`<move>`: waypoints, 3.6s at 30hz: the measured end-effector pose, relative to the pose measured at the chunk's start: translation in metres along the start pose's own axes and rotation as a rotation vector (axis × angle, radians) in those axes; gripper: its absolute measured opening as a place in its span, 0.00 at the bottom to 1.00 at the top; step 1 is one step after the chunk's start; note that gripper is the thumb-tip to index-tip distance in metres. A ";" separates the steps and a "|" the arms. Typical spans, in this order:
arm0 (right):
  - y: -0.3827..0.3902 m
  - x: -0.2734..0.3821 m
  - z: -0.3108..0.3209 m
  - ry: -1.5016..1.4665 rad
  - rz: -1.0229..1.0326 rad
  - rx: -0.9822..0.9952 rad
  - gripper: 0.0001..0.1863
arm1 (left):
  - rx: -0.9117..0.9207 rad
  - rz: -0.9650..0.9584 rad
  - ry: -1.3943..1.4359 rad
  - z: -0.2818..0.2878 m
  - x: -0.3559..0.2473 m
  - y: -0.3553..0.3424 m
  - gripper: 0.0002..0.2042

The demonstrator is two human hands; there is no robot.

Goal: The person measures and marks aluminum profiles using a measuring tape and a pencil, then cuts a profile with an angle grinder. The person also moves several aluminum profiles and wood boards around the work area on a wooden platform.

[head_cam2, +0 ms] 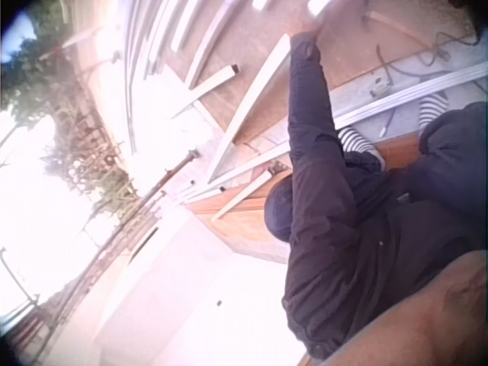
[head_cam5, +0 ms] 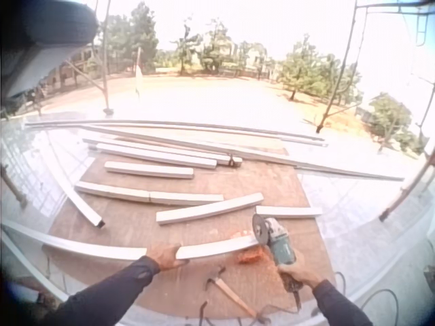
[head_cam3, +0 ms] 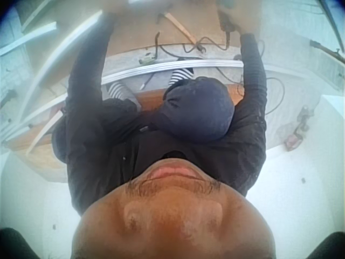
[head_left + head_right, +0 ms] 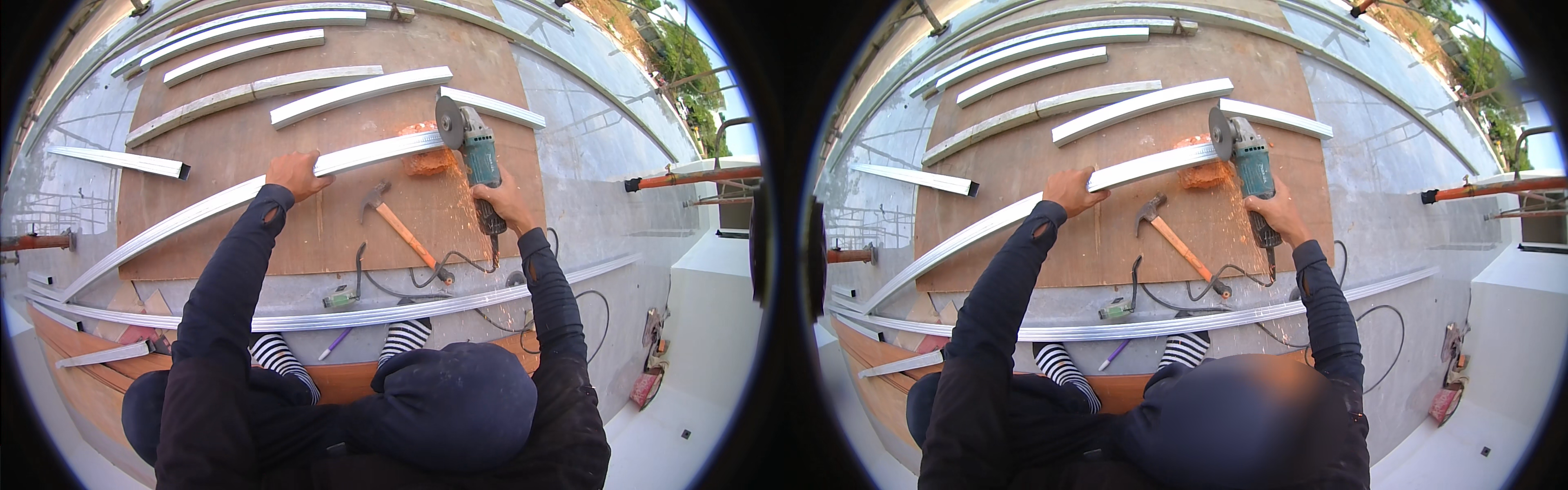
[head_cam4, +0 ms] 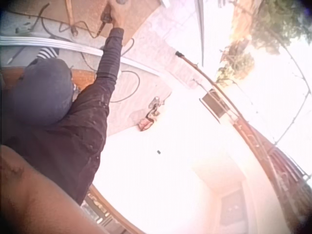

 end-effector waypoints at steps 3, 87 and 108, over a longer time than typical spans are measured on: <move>0.000 -0.004 -0.001 0.010 -0.003 0.002 0.23 | -0.018 -0.016 0.009 -0.002 0.003 0.002 0.25; 0.034 -0.018 -0.016 -0.061 -0.017 -0.023 0.24 | 0.588 0.047 0.465 -0.002 0.053 -0.060 0.36; 0.035 -0.005 -0.005 -0.217 -0.034 -0.070 0.20 | 0.183 -0.049 0.169 0.001 0.023 -0.021 0.41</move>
Point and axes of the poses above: each hand's wrist, its own y-axis away from the middle knuckle, its own z-axis out of the back of the hand, x = y × z, the point moved 3 cm from there along -y, towards the middle knuckle, and after that the axes turned 4 degrees about -y, right-handed, at the moved point
